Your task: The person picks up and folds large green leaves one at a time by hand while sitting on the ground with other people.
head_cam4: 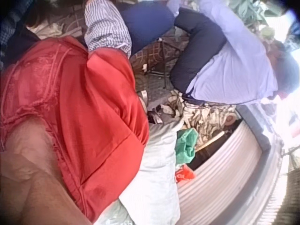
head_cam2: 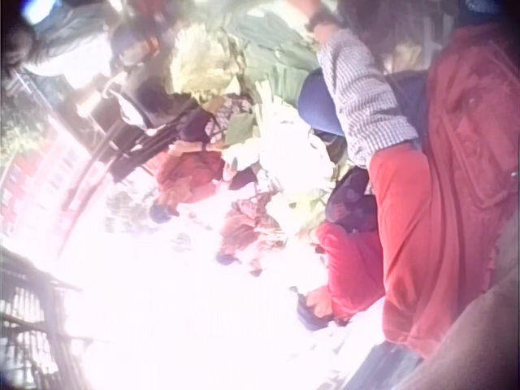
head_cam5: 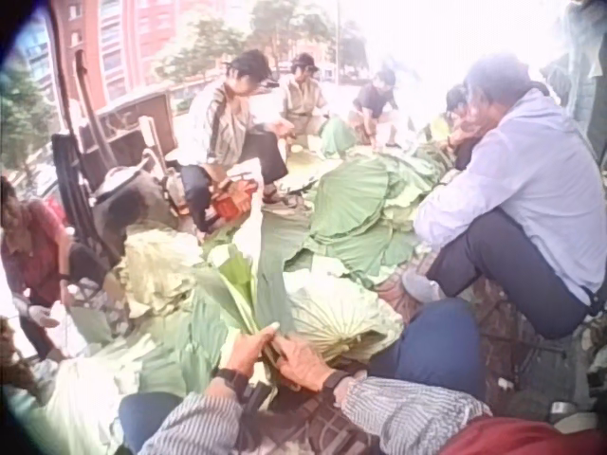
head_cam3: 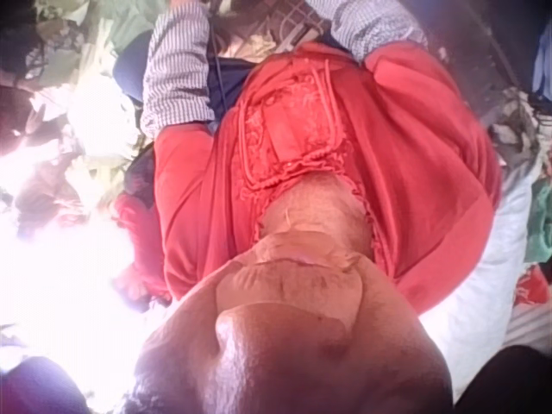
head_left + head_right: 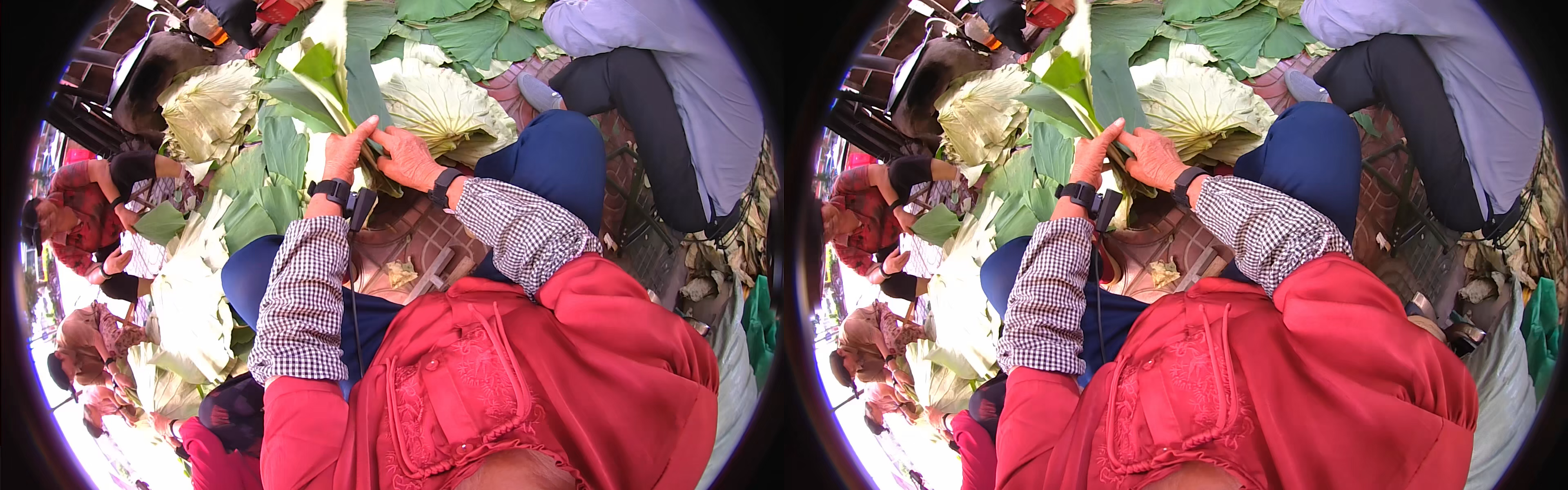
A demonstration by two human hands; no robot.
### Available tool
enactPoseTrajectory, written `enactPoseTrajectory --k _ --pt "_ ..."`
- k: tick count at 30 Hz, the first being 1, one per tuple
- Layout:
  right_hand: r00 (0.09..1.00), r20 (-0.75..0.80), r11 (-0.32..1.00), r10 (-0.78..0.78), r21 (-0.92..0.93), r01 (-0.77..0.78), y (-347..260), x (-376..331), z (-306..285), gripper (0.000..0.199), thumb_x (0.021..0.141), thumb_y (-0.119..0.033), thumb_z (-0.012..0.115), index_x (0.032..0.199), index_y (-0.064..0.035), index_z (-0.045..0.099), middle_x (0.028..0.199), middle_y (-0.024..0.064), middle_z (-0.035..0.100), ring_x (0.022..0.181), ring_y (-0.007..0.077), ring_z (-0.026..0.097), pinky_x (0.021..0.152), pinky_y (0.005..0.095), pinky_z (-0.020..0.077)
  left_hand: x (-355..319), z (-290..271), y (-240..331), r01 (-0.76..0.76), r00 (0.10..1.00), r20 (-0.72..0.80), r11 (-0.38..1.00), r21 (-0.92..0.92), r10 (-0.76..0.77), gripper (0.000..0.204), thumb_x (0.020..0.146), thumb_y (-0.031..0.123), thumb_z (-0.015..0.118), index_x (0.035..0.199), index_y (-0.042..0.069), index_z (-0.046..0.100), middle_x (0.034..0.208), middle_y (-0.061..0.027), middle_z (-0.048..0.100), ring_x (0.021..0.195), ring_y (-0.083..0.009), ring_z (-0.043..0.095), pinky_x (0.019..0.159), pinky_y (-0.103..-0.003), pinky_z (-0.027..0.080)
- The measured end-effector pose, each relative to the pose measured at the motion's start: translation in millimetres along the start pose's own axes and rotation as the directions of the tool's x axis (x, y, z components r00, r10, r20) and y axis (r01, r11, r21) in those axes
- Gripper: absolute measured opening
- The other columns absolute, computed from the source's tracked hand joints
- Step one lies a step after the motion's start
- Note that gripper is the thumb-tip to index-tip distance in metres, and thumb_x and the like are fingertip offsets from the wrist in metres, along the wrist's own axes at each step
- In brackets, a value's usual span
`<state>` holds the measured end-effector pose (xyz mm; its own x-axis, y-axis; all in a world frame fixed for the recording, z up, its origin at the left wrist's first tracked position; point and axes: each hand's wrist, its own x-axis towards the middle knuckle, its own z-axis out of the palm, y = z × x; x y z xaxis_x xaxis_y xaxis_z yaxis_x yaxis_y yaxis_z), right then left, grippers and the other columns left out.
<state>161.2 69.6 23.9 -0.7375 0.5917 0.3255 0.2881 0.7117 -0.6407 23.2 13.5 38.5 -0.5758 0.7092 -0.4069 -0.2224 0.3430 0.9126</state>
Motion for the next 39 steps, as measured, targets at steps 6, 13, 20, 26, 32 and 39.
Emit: enactPoseTrajectory --k 6,13,20,26,32,39 --pt "0.954 0.118 0.890 0.274 0.345 -0.299 5.6 13.0 -7.2 0.032 0.069 -0.019 0.062 0.099 -0.0081 0.066 0.073 0.0089 0.065 0.068 0.0240 0.062 0.067 0.0339 0.0488 15.0 -18.6 -20.3 0.056 0.962 -0.236 0.945 -0.323 -0.138 0.038 0.071 0.012 0.071 0.098 -0.010 0.056 0.093 -0.0159 0.061 0.076 -0.0226 0.058 0.067 -0.036 0.047" --pt "0.428 -0.297 0.471 0.854 0.087 -0.878 150.2 0.7 -25.5 0.039 0.067 -0.030 0.061 0.091 0.0012 0.060 0.099 0.0257 0.061 0.099 0.0402 0.055 0.083 0.0425 0.0438 12.2 -13.7 -16.1 0.030 0.949 -0.288 0.948 -0.318 -0.126 0.038 0.072 0.011 0.070 0.099 -0.012 0.056 0.096 -0.0161 0.062 0.081 -0.0237 0.059 0.073 -0.034 0.046" --pt "0.640 -0.049 0.600 0.766 -0.300 -0.741 218.0 -9.5 -18.2 0.025 0.077 -0.018 0.057 0.096 -0.0038 0.066 0.097 0.0180 0.063 0.092 0.0340 0.061 0.080 0.0409 0.0481 17.8 -2.3 -12.7 0.015 0.960 -0.259 0.947 -0.319 -0.102 0.035 0.072 0.011 0.070 0.095 -0.011 0.057 0.093 -0.0165 0.062 0.079 -0.0240 0.059 0.073 -0.034 0.047" --pt "0.766 -0.385 0.816 0.515 -0.055 -0.576 140.4 1.3 -16.7 0.040 0.073 -0.018 0.056 0.111 -0.0045 0.059 0.122 0.0165 0.050 0.113 0.0333 0.046 0.096 0.0379 0.0367 19.8 -16.2 -20.9 0.019 0.962 -0.251 0.939 -0.343 -0.111 0.036 0.072 0.011 0.070 0.096 -0.011 0.057 0.092 -0.0158 0.063 0.078 -0.0241 0.059 0.073 -0.034 0.047" --pt "0.971 -0.171 0.986 -0.166 -0.017 0.166 20.5 20.5 -14.0 0.042 0.073 -0.004 0.058 0.114 -0.0004 0.052 0.119 0.0161 0.050 0.111 0.0342 0.046 0.098 0.0385 0.0369 17.4 -22.2 -18.7 0.022 0.967 -0.235 0.951 -0.307 -0.099 0.034 0.074 0.015 0.070 0.094 -0.009 0.059 0.091 -0.0146 0.063 0.078 -0.0222 0.059 0.070 -0.034 0.047" --pt "0.983 0.015 0.951 -0.181 0.256 0.172 -11.6 12.0 3.7 0.039 0.077 -0.007 0.057 0.114 0.0000 0.052 0.120 0.0175 0.049 0.112 0.0353 0.047 0.095 0.0381 0.0398 1.3 -18.5 -5.7 0.138 0.987 -0.041 0.956 -0.258 -0.154 0.030 0.080 0.030 0.065 0.095 0.005 0.062 0.083 -0.0069 0.062 0.073 -0.0187 0.058 0.064 -0.038 0.049"
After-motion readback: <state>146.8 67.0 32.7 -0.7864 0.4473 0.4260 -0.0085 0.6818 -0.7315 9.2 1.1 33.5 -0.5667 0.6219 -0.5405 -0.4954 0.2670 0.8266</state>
